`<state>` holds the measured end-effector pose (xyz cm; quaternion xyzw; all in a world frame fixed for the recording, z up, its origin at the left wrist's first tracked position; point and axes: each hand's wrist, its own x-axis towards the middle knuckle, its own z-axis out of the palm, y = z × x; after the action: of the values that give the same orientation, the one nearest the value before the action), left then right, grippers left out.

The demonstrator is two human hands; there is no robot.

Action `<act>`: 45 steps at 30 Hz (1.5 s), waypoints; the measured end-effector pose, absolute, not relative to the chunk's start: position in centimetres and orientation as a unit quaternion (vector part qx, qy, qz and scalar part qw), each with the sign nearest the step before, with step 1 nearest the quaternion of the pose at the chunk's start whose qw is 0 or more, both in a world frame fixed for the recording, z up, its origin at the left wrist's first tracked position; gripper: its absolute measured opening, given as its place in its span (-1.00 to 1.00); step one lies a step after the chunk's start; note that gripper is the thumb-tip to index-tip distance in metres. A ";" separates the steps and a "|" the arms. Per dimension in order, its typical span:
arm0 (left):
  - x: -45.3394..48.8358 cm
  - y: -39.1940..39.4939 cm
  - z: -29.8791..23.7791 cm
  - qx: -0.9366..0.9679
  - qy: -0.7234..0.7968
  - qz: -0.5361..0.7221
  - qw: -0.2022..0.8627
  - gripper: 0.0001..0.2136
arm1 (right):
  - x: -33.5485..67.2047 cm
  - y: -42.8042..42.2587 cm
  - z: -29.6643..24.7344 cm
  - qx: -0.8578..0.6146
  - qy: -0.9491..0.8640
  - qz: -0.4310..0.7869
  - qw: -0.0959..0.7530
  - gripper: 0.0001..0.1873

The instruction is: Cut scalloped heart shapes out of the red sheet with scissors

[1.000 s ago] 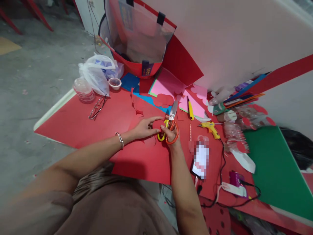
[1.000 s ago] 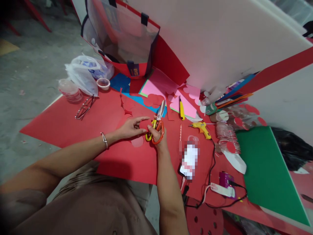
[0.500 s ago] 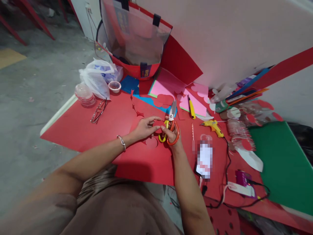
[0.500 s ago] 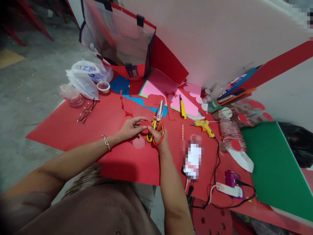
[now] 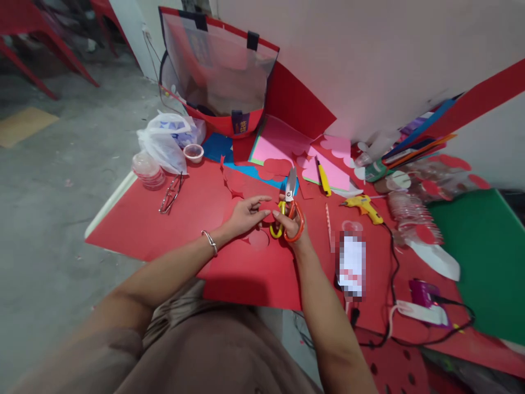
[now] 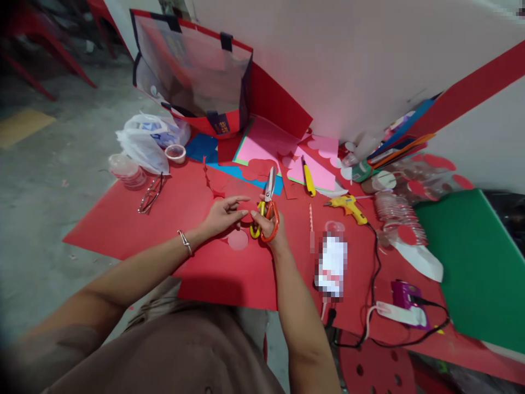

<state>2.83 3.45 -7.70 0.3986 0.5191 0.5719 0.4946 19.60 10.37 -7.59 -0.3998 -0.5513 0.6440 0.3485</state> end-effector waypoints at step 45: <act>3.1 3.2 -6.7 0.434 0.555 0.550 0.449 -0.50 | 19.4 9.4 -6.4 -0.376 -0.587 0.598 0.395 -0.34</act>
<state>3.09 3.22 -6.70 0.4339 0.5551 0.5499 0.4485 19.36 9.42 -6.35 -0.3764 -0.5872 0.5981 0.3947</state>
